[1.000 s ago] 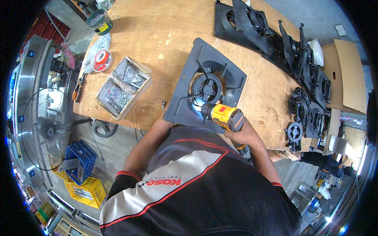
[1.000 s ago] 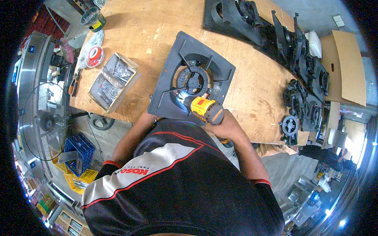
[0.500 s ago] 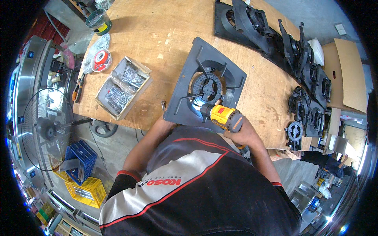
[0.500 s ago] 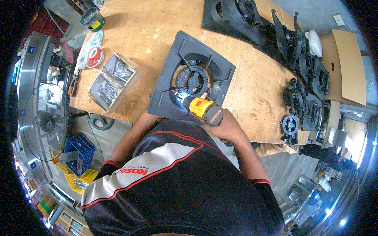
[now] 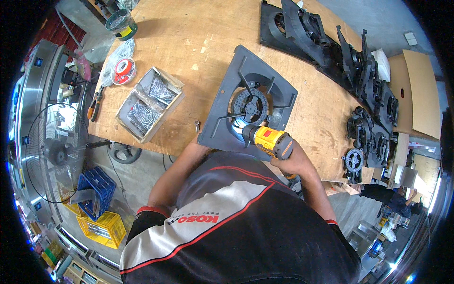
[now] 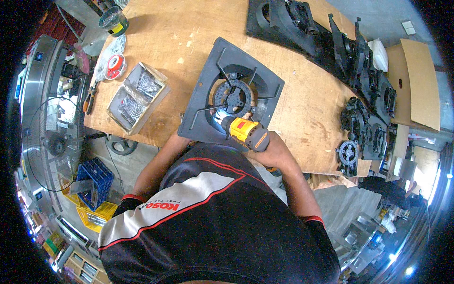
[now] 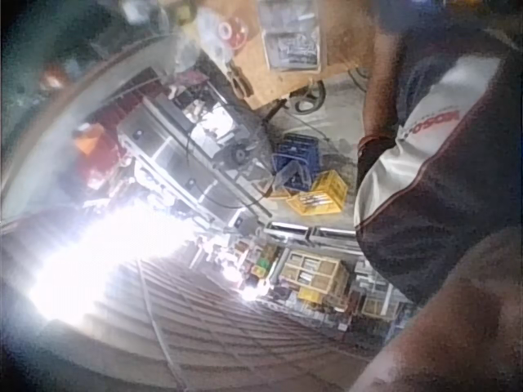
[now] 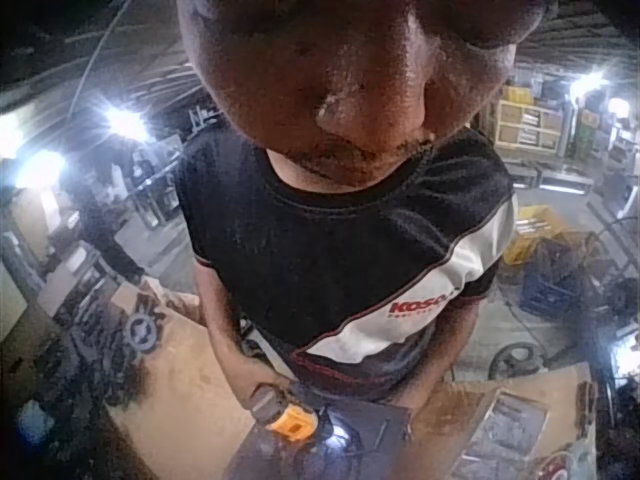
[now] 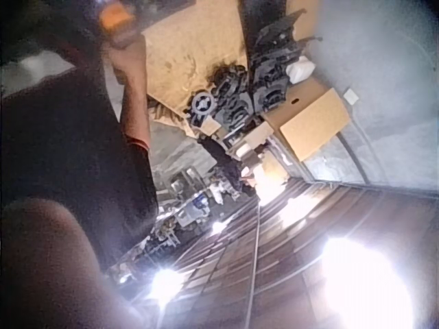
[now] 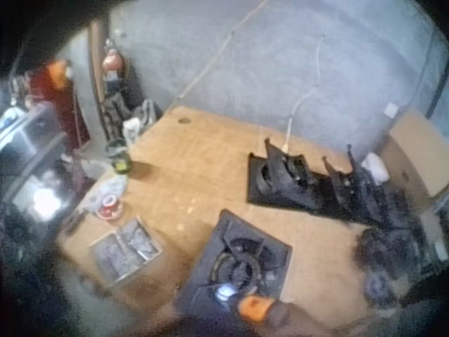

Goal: The person assembles black plastic fan housings on a wooden workbench. They place circular fan components into square housings, insert screws, and tighten them using a cordless drill and a wrench. The person repeats this process for multiple units, moving completed assemblies aside.

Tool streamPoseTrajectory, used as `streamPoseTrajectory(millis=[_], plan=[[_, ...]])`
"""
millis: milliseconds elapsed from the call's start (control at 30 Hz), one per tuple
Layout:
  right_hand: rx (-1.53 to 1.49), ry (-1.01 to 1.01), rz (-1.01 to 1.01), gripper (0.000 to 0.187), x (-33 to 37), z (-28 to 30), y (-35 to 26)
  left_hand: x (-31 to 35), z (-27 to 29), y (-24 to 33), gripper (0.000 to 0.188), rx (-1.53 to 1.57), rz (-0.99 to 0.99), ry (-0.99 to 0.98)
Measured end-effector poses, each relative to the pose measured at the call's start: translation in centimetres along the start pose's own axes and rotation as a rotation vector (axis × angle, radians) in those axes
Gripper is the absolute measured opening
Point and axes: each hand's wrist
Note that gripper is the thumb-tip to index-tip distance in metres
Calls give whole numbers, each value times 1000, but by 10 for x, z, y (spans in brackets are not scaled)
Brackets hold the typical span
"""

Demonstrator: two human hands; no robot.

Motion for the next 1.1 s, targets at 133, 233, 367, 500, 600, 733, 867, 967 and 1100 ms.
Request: streamPoseTrajectory(millis=[133,233,367,500,600,733,867,967,1100], plan=[[26,-10,-15,43,1,2,-3,3,-2,-1,61,2,-2,10],[38,3,-25,42,0,2,-4,6,-5,-4,62,4,-1,17],[58,-20,-19,42,1,6,-9,11,-7,-5,63,-1,-1,26],[78,-46,11,42,0,8,-8,12,-8,-4,65,5,-5,33],[67,-68,-11,43,-2,11,-9,12,-7,-4,66,3,-11,35],[-115,29,12,45,-1,3,-9,12,-6,-3,68,10,-12,37],[30,-23,2,45,-1,7,-4,11,-6,-2,70,12,-12,32],[19,-12,22,46,-2,8,-9,11,-4,-1,71,18,-7,27],[18,-16,21,46,-2,10,-12,10,-4,0,73,56,3,31]])
Point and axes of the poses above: each hand's wrist, its own x-axis away from the middle knuckle, its own z-axis out of the back of the hand, y = z × x, and after that the axes turned 15 degrees about x, right-handed
